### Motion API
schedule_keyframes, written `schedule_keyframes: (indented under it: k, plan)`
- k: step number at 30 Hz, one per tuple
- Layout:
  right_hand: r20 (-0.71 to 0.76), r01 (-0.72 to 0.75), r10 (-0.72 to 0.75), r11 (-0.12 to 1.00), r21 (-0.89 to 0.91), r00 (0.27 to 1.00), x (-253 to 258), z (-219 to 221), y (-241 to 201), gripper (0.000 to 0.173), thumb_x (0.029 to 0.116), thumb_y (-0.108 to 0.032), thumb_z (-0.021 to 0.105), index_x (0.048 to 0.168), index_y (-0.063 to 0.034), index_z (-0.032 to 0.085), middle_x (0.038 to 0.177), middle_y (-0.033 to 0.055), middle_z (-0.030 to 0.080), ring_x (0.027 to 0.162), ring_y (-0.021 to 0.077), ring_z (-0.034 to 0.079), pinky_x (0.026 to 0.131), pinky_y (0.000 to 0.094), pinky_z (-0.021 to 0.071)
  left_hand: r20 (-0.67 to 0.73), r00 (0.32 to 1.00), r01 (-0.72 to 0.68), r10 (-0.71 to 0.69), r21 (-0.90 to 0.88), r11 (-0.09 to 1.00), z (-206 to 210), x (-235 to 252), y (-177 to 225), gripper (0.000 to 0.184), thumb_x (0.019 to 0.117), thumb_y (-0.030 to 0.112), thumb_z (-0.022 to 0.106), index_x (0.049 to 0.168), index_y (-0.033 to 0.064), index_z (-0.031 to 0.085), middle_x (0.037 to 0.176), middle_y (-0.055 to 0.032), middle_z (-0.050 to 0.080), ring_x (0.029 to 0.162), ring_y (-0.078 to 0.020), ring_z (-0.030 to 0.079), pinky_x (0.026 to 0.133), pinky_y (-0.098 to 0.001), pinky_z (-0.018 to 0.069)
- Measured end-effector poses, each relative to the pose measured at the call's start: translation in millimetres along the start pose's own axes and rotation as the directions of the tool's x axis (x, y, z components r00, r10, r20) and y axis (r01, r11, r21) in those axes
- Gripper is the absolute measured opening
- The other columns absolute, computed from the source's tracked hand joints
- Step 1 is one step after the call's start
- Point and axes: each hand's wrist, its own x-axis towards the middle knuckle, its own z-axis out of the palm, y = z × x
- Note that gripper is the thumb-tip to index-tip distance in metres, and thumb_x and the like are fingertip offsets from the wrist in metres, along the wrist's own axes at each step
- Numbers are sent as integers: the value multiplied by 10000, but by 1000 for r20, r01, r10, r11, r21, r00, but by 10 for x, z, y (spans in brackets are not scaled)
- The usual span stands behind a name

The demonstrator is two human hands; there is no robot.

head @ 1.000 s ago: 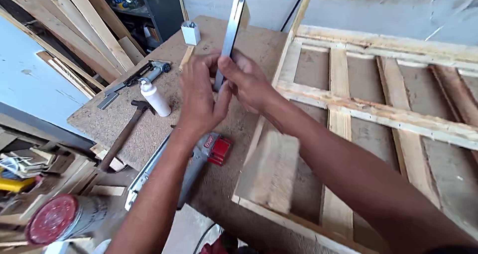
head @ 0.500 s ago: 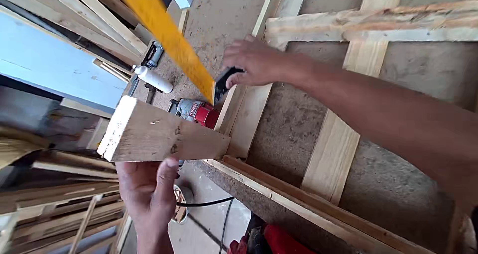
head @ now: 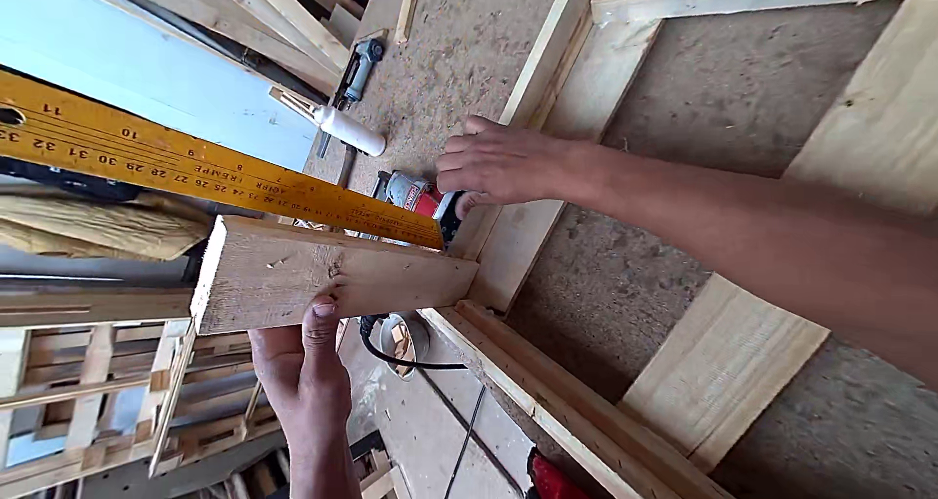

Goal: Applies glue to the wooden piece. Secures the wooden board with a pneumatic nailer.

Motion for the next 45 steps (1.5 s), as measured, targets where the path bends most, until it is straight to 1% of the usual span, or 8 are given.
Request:
schedule_keyframes:
  k: [9,14,17,24,33,37,42,45]
  plan:
    - [-31,20,-22,999,-38,999,13,40,-40,361,1003,-462,596,967,-107,654,870,62,597,866,270,579,788,461,394,9,1000,-1,1,3,1000,-18,-3,-19,302,1015,208,624,1302,156,546,1142,-5,716,1052,-183,715,949,-422,607]
    - [-48,-18,18,1000,3,999,26,105,-213,324,952,-427,692,1032,-114,673,903,57,648,913,281,623,966,560,408,10,999,30,-30,-13,999,-36,2,-45,327,998,231,643,1301,160,544,1123,-19,721,1026,-202,724,924,-453,620]
    - [-38,-17,17,1000,6,999,79,138,-272,303,940,-404,716,1080,-137,681,916,35,659,916,257,633,1021,555,398,3,1000,7,-7,-53,999,-60,20,-90,317,986,226,662,1279,145,575,1101,-37,726,993,-213,731,899,-467,626]
    - [-32,-46,46,999,13,998,73,143,-262,268,938,-423,708,1062,-185,692,886,-11,642,869,209,594,909,478,405,-43,998,-44,39,-129,991,-42,36,-237,366,953,239,703,1268,109,569,1072,-78,727,951,-254,739,853,-496,637]
    - [-7,-54,54,999,1,999,71,135,-266,249,944,-415,706,1052,-191,686,905,-20,642,865,196,590,859,453,409,-60,996,-79,69,-175,981,-86,120,-450,393,915,223,746,1227,57,575,1039,-120,724,909,-286,738,823,-527,637]
    - [-11,-65,65,998,4,998,67,145,-283,247,941,-418,708,1053,-198,688,922,-28,652,890,193,596,872,453,413,-65,997,-47,37,-157,987,-75,166,-487,359,920,147,695,1205,5,528,1010,-131,718,894,-285,738,827,-515,637]
    - [-25,-80,80,997,-1,996,58,141,-307,263,923,-399,738,1078,-192,694,940,-14,669,899,209,609,891,470,426,-54,998,-48,41,-144,988,-48,164,-498,394,934,219,710,1219,11,534,1010,-110,721,901,-258,736,840,-498,634]
    - [-16,-101,101,995,-4,995,74,142,-324,259,934,-396,724,1098,-198,695,939,-12,669,908,210,610,894,464,424,-47,999,-7,1,-127,992,-21,91,-662,352,1020,281,566,1233,14,481,996,-102,712,861,-268,744,803,-514,648]
